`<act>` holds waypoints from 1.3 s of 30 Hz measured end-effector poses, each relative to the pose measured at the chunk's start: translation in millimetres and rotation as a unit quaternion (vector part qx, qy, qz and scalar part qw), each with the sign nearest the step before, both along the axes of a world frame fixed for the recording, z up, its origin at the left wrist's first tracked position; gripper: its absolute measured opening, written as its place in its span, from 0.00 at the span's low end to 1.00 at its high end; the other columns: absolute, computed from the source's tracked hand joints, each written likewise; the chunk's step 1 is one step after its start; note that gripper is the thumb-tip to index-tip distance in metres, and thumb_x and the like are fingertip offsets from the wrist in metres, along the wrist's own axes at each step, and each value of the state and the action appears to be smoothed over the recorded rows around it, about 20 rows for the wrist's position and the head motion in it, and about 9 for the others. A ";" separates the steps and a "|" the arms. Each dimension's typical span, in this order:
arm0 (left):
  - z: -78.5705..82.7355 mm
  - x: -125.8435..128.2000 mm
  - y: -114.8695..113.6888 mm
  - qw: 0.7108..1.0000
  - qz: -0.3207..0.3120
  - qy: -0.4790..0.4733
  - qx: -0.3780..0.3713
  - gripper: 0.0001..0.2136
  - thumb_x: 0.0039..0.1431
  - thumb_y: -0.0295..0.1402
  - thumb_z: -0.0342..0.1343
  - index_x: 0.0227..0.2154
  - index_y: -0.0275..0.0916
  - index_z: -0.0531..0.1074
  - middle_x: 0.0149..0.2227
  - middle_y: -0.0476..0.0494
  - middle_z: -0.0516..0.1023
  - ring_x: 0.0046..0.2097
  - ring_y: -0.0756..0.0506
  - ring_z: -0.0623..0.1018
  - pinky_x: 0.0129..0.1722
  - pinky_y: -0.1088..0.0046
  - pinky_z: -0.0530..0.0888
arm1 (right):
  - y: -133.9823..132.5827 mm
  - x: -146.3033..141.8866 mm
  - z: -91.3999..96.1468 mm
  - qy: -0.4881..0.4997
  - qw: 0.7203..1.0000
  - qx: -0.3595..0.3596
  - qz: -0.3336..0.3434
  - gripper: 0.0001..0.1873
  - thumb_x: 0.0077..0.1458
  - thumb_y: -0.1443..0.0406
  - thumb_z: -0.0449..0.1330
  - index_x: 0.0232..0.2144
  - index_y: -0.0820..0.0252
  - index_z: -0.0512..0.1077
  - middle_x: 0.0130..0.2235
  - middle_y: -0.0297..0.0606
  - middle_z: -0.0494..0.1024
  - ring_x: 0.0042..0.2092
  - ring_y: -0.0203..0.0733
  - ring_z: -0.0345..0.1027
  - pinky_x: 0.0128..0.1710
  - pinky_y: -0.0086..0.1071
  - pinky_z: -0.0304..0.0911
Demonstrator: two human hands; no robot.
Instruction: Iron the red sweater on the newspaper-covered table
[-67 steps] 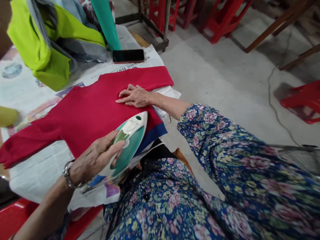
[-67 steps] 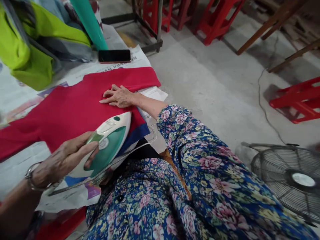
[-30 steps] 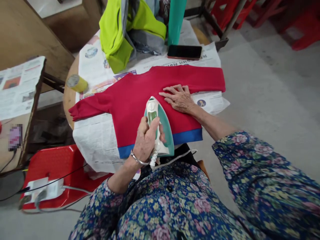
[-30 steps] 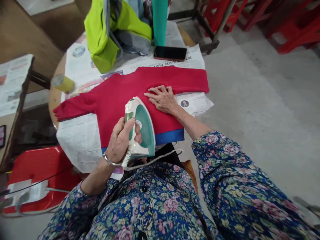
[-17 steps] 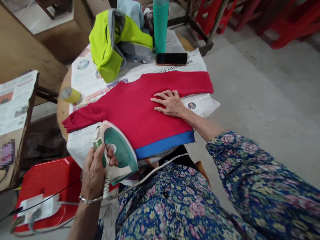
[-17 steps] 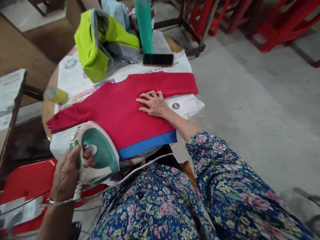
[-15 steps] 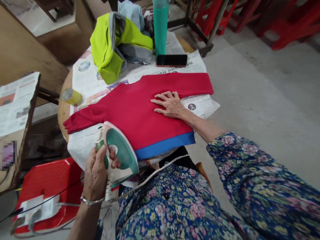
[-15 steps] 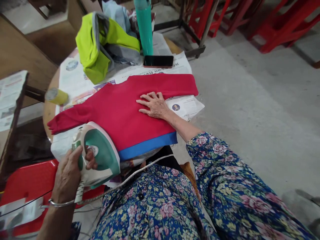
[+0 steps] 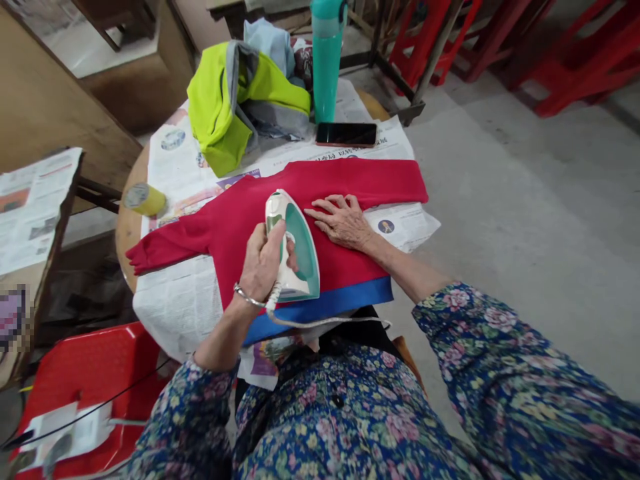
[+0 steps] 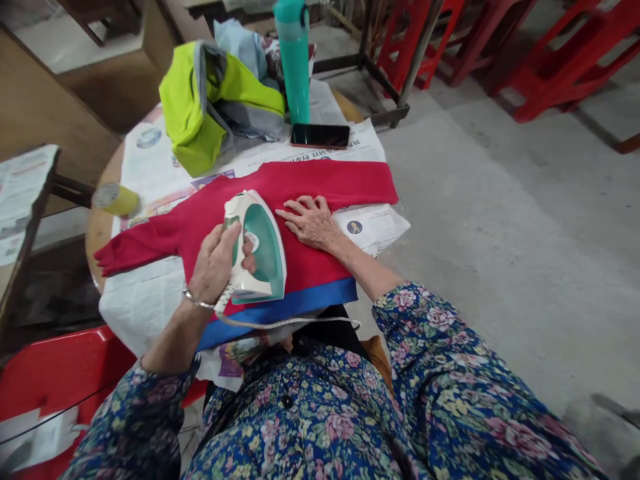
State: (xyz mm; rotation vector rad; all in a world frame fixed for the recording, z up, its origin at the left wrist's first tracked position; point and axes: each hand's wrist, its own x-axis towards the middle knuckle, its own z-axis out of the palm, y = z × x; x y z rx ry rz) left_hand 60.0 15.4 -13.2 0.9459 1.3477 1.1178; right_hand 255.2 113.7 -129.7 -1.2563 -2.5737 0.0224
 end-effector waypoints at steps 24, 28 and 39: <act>13.0 -92.3 -43.7 0.992 0.072 0.089 -0.046 0.20 0.52 0.48 0.70 0.30 0.45 0.65 0.22 0.57 0.70 0.18 0.51 0.68 0.17 0.74 0.68 | 4.6 -0.5 -6.9 -0.001 1.000 0.028 0.014 0.27 0.79 0.58 0.47 0.71 0.43 0.74 0.69 0.43 0.77 0.64 0.59 0.62 0.60 0.53 0.53; 8.6 -74.9 0.2 0.997 -0.020 0.052 -0.055 0.21 0.52 0.49 0.71 0.28 0.44 0.64 0.21 0.57 0.69 0.17 0.53 0.67 0.15 0.76 0.66 | 3.6 0.2 -10.3 0.002 0.999 0.040 0.017 0.26 0.79 0.58 0.48 0.70 0.44 0.75 0.68 0.43 0.78 0.64 0.59 0.61 0.59 0.52 0.53; 12.2 -52.7 100.3 0.978 -0.200 0.047 -0.038 0.19 0.59 0.43 0.72 0.30 0.42 0.66 0.23 0.56 0.72 0.16 0.54 0.67 0.17 0.77 0.70 | -1.7 3.5 -10.6 -0.003 0.999 0.047 0.024 0.25 0.78 0.60 0.51 0.70 0.46 0.75 0.66 0.44 0.80 0.63 0.58 0.62 0.58 0.50 0.52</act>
